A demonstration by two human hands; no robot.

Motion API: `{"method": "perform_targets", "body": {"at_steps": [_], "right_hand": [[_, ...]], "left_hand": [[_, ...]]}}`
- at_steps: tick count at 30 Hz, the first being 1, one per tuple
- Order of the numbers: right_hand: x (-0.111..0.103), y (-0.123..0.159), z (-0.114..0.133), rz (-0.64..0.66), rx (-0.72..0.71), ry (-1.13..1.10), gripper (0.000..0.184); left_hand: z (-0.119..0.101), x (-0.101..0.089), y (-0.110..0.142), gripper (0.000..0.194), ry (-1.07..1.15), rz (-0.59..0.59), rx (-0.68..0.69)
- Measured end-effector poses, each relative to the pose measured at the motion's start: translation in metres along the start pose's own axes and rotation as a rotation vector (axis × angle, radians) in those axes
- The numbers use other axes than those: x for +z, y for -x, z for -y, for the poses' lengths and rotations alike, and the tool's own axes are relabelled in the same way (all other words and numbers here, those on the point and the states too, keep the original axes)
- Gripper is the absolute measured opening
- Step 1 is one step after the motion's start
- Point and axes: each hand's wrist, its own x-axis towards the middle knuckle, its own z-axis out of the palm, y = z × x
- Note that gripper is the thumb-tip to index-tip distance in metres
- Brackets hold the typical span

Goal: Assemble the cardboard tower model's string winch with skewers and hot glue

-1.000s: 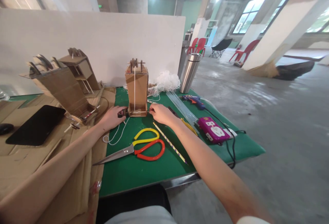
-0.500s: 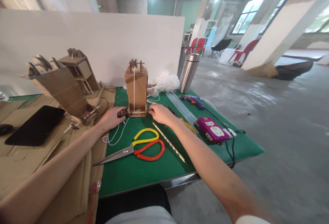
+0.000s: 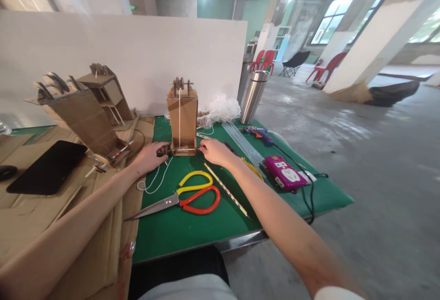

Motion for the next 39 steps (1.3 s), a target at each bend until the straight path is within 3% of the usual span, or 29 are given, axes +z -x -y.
{"method": "perform_targets", "body": {"at_steps": [39], "right_hand": [[-0.0014, 0.0027, 0.0030, -0.012, 0.003, -0.001, 0.017]], "left_hand": [[-0.0008, -0.0013, -0.0003, 0.045, -0.052, 0.022, -0.001]]}}
